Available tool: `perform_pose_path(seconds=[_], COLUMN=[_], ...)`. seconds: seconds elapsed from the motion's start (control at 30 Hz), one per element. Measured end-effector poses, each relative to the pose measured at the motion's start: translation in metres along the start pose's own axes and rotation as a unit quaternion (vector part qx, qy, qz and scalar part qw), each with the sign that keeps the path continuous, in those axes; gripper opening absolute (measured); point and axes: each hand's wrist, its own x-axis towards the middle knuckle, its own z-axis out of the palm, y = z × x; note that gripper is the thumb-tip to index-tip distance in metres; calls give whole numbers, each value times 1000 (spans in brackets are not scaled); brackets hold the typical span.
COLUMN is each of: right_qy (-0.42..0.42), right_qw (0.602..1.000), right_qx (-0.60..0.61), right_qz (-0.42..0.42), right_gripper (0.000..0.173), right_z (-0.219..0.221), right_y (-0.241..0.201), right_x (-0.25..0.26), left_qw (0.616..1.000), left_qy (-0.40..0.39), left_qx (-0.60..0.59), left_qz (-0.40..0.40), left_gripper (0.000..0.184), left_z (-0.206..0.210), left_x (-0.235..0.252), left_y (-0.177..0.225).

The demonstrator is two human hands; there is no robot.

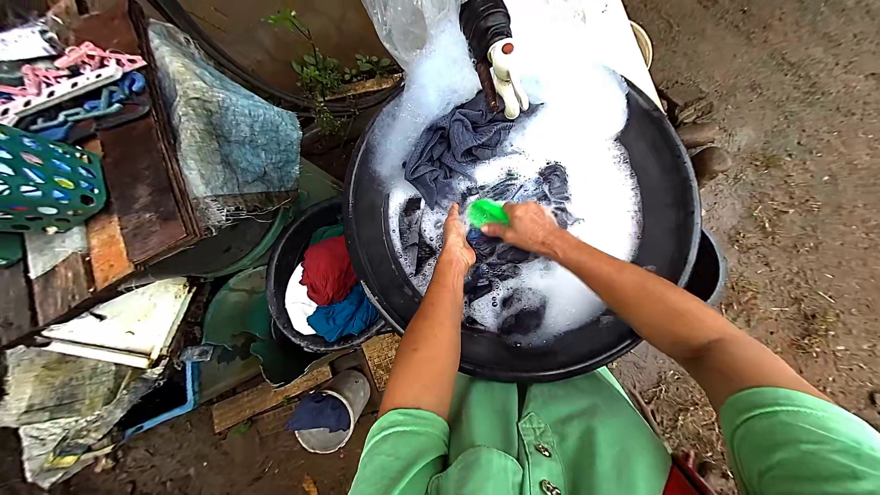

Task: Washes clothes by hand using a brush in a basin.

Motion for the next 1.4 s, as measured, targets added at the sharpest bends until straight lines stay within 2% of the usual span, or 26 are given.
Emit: perform_pose_path(seconds=[0.07, 0.2, 0.27, 0.33, 0.4, 0.5, 0.6, 0.67, 0.73, 0.8, 0.9, 0.97, 1.0, 1.07, 1.13, 1.2, 1.23, 1.33, 1.4], right_qy=[37, 121, 142, 143, 136, 152, 162, 105, 8, -8, 68, 99, 104, 102, 52, -3, -6, 49, 74], right_qw=[997, 971, 957, 948, 946, 949, 964, 984, 998, 1000, 990, 980, 978, 985, 997, 1000, 1000, 994, 986], right_qx=[4, 46, 102, 129, 127, 146, 174, 141, 52, 28, 28, 22, 25, 47, 37, 5, -1, 10, 8], right_qz=[65, 203, 232, 252, 265, 236, 118, 15, -24, 3, 118, 169, 177, 134, 49, -8, -3, 94, 147], right_gripper=[60, 61, 56, 42, 35, 48, 54, 50, 53, 55, 54, 55, 56, 57, 58, 58, 58, 58, 59], right_z=[-16, -42, -36, -30, -34, -52, -53, -30, -8, -4, -31, -46, -50, -46, -26, -1, 1, -24, -36], right_y=[34, 92, 99, 96, 91, 74, 26, -4, -12, 10, 64, 83, 80, 47, 2, -12, -4, 46, 62], right_x=[14, 18, 19, 20, 19, 16, 1, -7, -1, 15, 28, 24, 20, 7, -5, -3, 4, 25, 23], left_qw=[1000, 996, 996, 994, 993, 995, 997, 997, 998, 999, 1000, 1000, 1000, 1000, 1000, 1000, 999, 1000, 1000], left_qy=[-30, -83, -81, -73, -75, -78, -69, -59, -29, -9, 2, 8, 11, 11, -2, -7, -15, -11, 2], left_qx=[-4, 5, 30, 51, 58, 23, -15, -28, -37, -30, -13, -10, -9, -8, -11, -15, -21, -18, -13], left_qz=[3, 13, 33, 60, 77, 65, 37, 29, 31, 23, 8, 7, 6, 1, 5, 19, 19, 1, -11], left_gripper=[60, 40, 29, 31, 31, 31, 43, 49, 49, 54, 63, 66, 67, 69, 67, 60, 61, 68, 71], left_z=[1, -3, -2, -3, -4, -3, 0, 1, 1, -2, -1, -2, -2, -1, -2, -3, -5, -1, 0], left_x=[-8, -7, -11, -13, -12, -10, -4, -2, 0, 2, 5, 5, 5, 7, 8, 11, 10, 5, 5], left_y=[5, 10, 12, 14, 13, 12, 8, 5, 3, 2, 2, 1, 2, 2, 3, 0, 0, 2, 2])
